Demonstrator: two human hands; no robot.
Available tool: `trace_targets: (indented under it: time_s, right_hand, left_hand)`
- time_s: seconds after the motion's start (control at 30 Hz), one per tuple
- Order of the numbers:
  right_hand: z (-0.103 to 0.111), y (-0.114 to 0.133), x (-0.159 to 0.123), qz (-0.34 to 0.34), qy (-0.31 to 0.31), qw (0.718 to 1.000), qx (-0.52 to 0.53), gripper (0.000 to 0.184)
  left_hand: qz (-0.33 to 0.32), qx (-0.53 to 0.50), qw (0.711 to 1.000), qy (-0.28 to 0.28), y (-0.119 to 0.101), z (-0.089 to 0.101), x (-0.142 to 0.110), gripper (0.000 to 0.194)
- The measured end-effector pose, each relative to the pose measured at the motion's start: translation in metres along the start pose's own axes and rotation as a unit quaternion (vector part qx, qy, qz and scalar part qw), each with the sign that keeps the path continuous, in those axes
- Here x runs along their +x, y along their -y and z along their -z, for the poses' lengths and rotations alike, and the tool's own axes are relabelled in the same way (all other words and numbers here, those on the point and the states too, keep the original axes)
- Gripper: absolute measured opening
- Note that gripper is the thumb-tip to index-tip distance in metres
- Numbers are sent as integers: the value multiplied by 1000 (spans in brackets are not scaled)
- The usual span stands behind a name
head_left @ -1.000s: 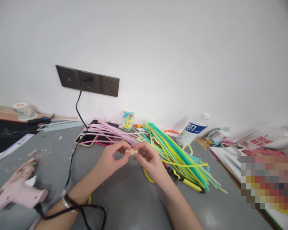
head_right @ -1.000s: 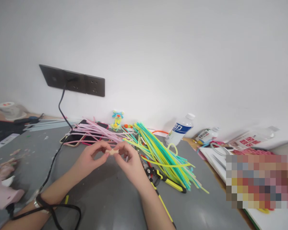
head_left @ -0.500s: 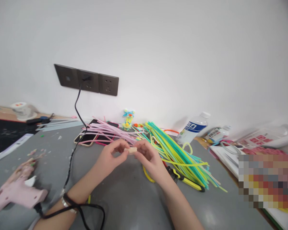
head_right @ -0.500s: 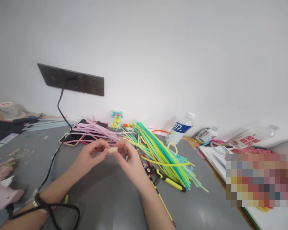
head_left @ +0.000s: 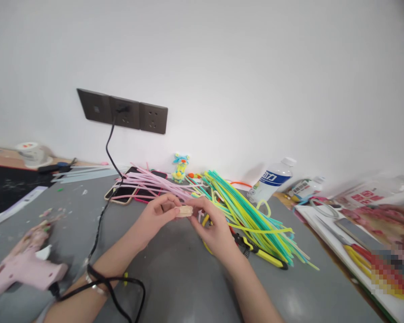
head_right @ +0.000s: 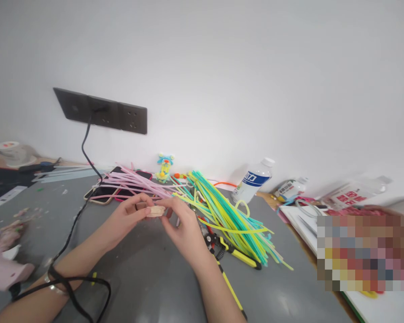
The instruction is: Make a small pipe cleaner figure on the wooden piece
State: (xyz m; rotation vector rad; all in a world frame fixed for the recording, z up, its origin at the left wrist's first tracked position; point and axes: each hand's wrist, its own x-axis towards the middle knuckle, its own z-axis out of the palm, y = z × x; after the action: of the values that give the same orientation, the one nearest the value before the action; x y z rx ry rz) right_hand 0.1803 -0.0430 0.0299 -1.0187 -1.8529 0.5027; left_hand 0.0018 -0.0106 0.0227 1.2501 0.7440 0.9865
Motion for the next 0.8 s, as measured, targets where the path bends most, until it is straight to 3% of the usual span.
trace_targets:
  time_s: [0.2,0.37,0.8]
  right_hand:
    - [1,0,1,29,-12,1000,1,23]
    - [1,1,2,66,-27,997,-7,30]
    - [4,1,-3,102,15,991,-89,27]
  left_hand:
    - [8,-24,1000,12,3,2,0,15]
    - [28,-29,999,15,2,2,-1,16]
    - [48,-23,998,29,-1,1,-2,18]
